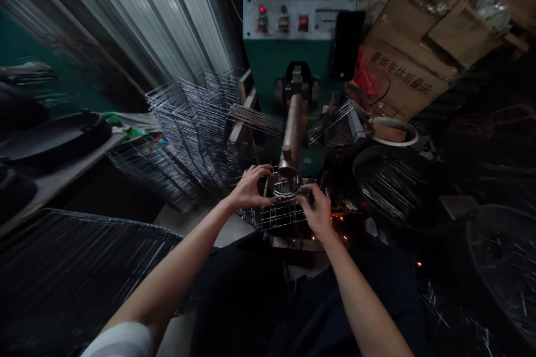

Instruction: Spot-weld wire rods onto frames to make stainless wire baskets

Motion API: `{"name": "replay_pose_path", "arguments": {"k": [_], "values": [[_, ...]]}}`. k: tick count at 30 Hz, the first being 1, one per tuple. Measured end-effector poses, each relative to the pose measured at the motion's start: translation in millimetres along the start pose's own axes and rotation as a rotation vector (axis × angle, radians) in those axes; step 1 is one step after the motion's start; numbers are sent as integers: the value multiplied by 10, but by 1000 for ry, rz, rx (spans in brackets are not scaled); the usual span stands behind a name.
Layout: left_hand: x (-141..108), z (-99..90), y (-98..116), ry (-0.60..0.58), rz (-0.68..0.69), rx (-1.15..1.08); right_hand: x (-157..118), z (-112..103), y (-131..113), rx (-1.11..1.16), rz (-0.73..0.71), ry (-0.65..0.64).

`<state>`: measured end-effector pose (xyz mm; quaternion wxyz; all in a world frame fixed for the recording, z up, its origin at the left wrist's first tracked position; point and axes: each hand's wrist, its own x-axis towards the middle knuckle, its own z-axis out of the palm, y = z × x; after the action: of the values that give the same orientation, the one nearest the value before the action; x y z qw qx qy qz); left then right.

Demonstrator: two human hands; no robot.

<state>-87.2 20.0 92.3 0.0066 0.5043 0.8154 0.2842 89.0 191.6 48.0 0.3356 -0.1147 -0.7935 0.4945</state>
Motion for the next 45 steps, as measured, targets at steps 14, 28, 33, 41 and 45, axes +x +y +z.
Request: {"name": "replay_pose_path", "arguments": {"k": [14,28,33,41,45], "values": [[-17,7,-173,-17,24,-75,20,-74,-1,126,98,-14],[-974,621,-892,17,-461,-1144,-609,-519,-365,397,592,-90],[-1137,435,-652,156,-472,-1113,-629,-501,-776,494,674,-308],[-1168,547,223,47,-210,-707,-480,-594,-1170,103,197,-720],[-900,647,518,-3,-189,-491,-442,-508,-870,-316,-215,-627]]}}
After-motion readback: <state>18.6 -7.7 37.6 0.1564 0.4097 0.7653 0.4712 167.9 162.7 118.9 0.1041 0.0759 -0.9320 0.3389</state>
